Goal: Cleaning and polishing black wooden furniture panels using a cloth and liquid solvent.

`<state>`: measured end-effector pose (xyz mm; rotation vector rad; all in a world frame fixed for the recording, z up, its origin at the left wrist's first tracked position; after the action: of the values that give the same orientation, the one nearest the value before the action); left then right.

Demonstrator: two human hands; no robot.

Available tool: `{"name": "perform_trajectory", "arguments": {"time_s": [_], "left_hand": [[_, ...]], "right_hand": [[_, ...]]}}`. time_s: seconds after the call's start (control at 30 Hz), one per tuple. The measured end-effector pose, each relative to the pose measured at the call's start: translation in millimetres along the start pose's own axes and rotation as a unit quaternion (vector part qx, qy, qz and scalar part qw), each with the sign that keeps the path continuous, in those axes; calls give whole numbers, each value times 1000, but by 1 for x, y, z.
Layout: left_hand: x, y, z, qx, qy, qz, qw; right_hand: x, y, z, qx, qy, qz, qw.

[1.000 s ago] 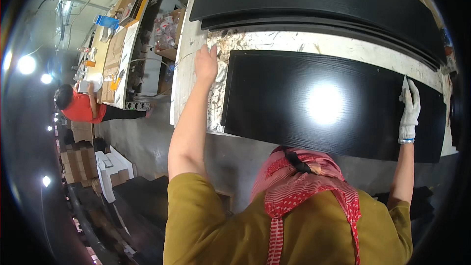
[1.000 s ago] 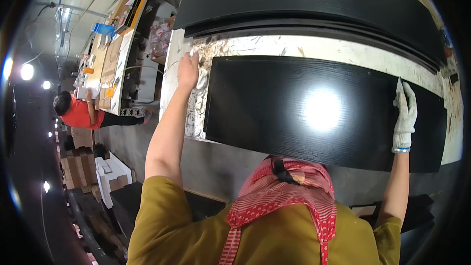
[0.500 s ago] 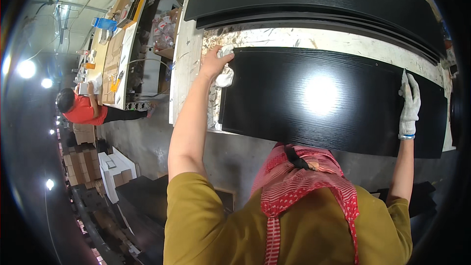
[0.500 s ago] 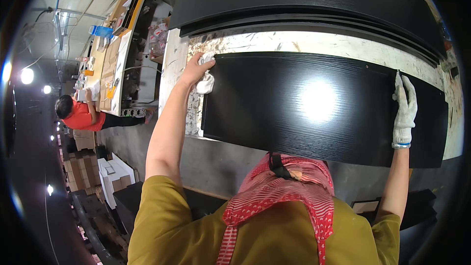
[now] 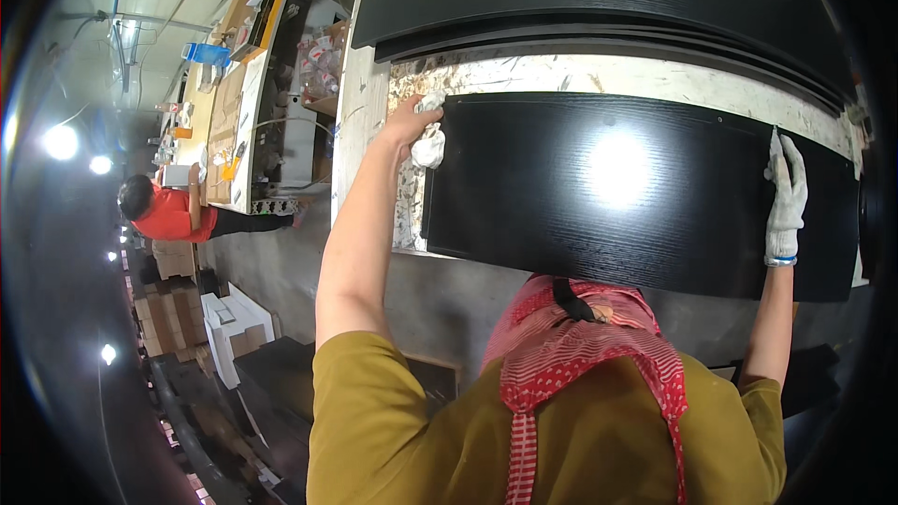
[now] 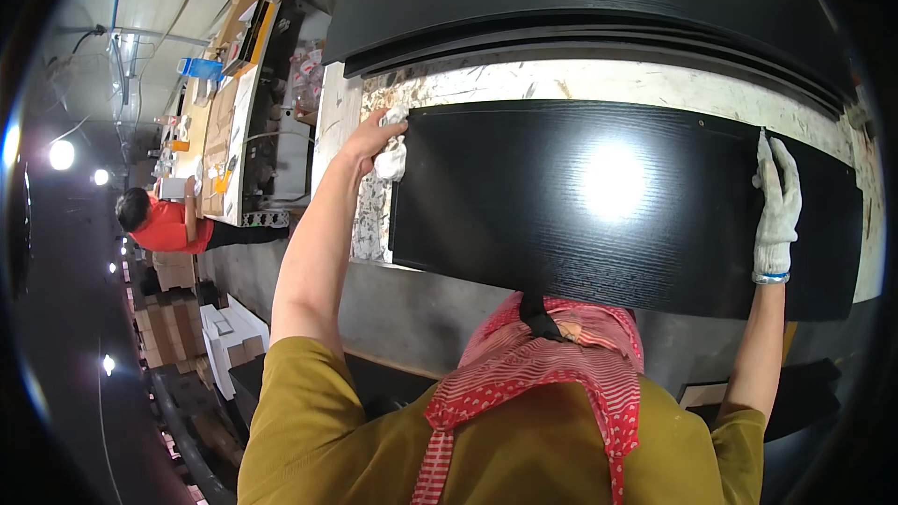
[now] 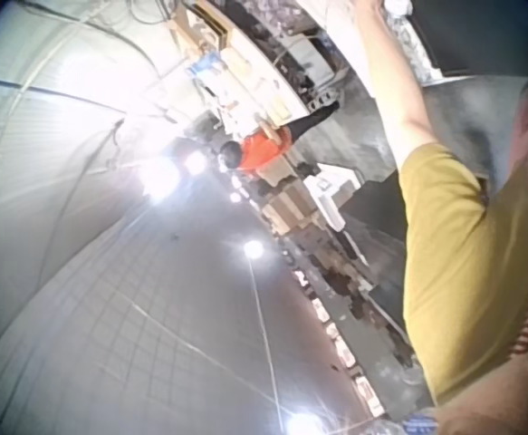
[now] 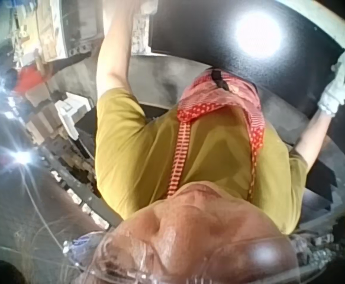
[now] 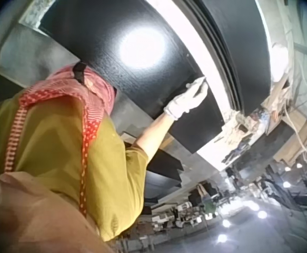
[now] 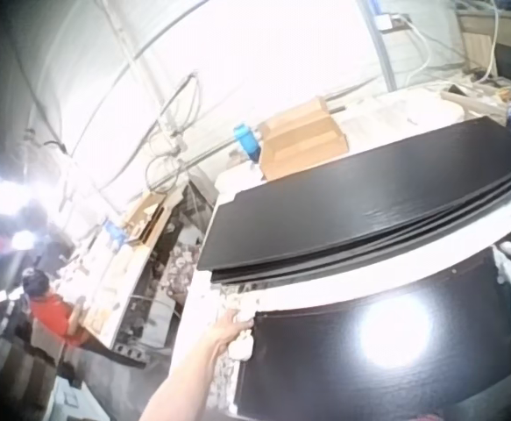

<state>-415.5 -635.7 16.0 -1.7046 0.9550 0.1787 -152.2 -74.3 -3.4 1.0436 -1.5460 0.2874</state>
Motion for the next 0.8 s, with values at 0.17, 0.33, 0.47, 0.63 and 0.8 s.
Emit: {"name": "perform_trajectory", "arguments": {"time_s": [0.17, 0.33, 0.47, 0.63, 0.8], "left_hand": [[6, 7, -2, 6, -64, 2, 998], [5, 8, 2, -18, -88, 4, 996], [8, 12, -17, -48, 0, 20, 999], [4, -45, 13, -192, 55, 252, 947], [16, -112, 135, -205, 212, 425, 856]], "right_hand": [[1, -1, -2, -3, -12, -3, 1000], [10, 1, 2, -12, -8, 3, 1000], [3, 5, 1, -5, 1, -14, 1000], [3, 3, -2, 9, -7, -4, 1000], [102, 2, 101, 158, -35, -133, 978]]}}
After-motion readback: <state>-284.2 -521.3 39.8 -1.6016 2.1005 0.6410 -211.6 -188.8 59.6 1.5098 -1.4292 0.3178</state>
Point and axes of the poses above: each hand's wrist, its own y-axis towards the middle knuckle, its own z-axis out of the palm, x = y × z, the point moved 3 cm from there along y, towards the middle knuckle, and after that the axes turned 14 degrees about -z, right-handed, at the moved point
